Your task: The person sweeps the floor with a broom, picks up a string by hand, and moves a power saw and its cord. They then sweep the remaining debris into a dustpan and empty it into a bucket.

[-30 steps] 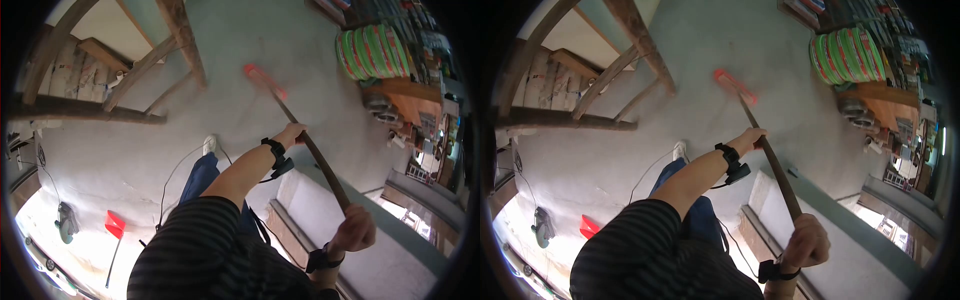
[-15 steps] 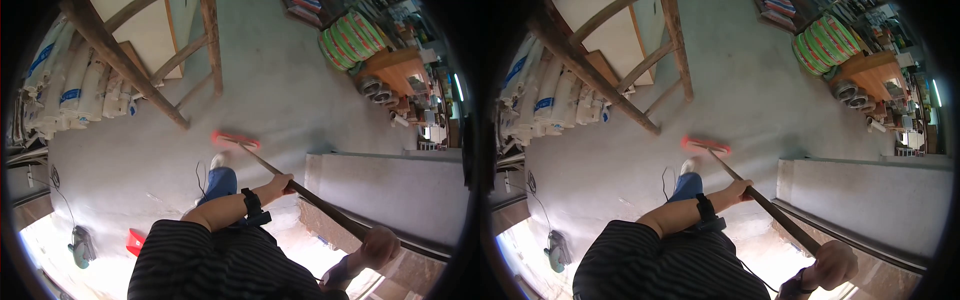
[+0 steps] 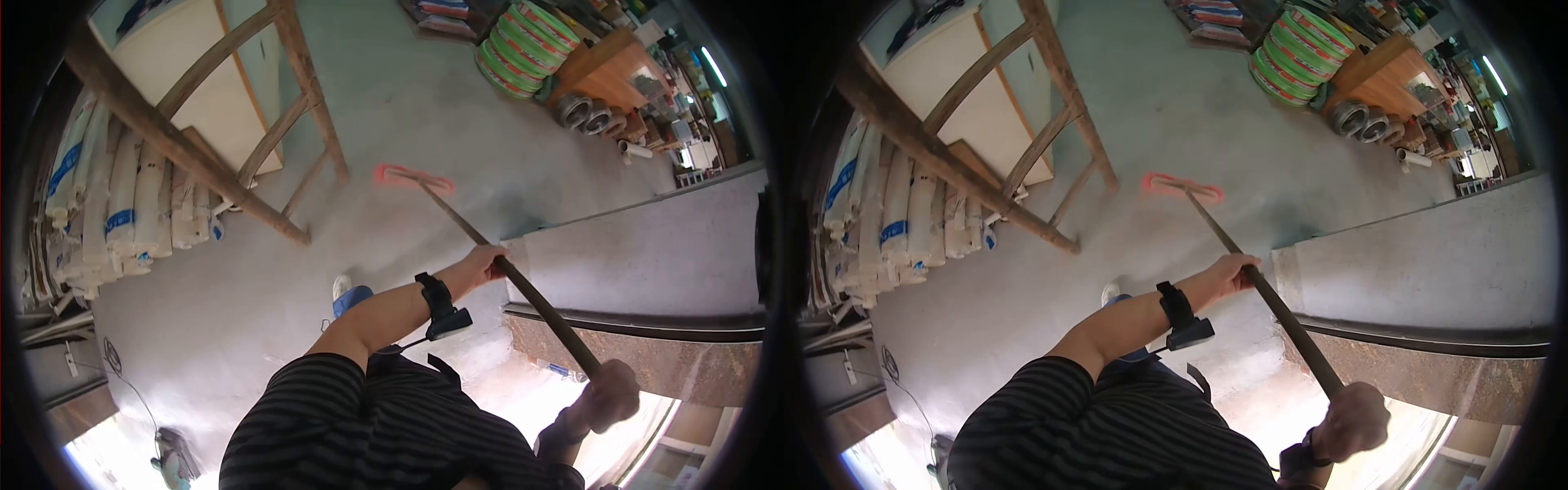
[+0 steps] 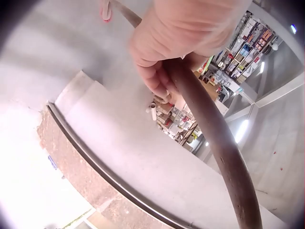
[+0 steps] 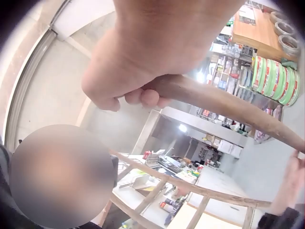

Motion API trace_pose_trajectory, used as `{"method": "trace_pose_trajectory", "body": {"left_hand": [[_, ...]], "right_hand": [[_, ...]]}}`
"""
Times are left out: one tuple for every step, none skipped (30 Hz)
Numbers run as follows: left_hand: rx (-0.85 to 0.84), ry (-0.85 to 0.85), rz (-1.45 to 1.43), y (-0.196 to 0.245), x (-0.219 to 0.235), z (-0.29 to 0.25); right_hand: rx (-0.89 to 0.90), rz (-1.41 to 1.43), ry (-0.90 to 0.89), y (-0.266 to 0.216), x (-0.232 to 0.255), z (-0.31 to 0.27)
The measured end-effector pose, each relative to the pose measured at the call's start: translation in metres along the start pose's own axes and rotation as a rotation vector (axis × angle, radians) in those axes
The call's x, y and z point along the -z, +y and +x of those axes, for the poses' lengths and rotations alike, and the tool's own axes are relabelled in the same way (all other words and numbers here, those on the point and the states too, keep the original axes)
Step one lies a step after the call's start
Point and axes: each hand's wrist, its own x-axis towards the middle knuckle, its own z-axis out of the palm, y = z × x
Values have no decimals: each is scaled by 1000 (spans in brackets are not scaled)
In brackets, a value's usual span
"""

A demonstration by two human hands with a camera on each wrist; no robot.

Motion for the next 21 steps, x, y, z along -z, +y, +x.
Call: {"method": "trace_pose_trajectory", "body": {"left_hand": [[-31,-6,-8,17,-5,8],[-29,-11,0,34,-7,22],[-62,-42,-9,53,-7,36],[-95,-70,-21,73,-7,51],[-91,-66,-20,96,-8,67],[-137,-53,-10,122,-7,85],[-180,-37,-5,148,-8,103],[-172,-32,-3,176,-5,124],[-193,-15,16,205,-2,146],[-216,0,39,238,3,170],[-235,19,33,268,15,198],[-251,45,20,294,30,222],[-286,129,12,320,44,237],[-328,211,11,345,55,249],[-321,218,6,366,65,260],[-334,294,66,386,74,269],[-346,369,130,402,78,279],[-334,381,134,415,79,291],[-347,385,141,420,81,300],[-354,385,143,422,83,306],[-339,392,141,414,78,307]], "right_hand": [[-23,8,-2,12,-11,5],[-6,2,6,27,-19,8],[8,-2,13,45,-28,11],[-14,-33,41,64,-40,17],[-12,-23,5,88,-46,21],[-6,-7,-13,117,-55,25],[-5,7,-33,149,-66,34],[-20,12,-70,186,-77,41],[-36,17,-107,225,-91,48],[-74,-32,-112,267,-110,55],[-114,-82,-125,310,-130,63],[-118,-64,-166,355,-154,70],[-128,-46,-207,393,-178,76],[-177,-52,-239,421,-201,81],[-218,-55,-270,445,-218,89],[-226,-49,-273,457,-224,101],[-231,1,-276,457,-226,119],[-244,46,-271,453,-227,138],[-264,73,-281,446,-222,160],[-346,77,-342,436,-213,181],[-424,47,-390,430,-196,195]]}}
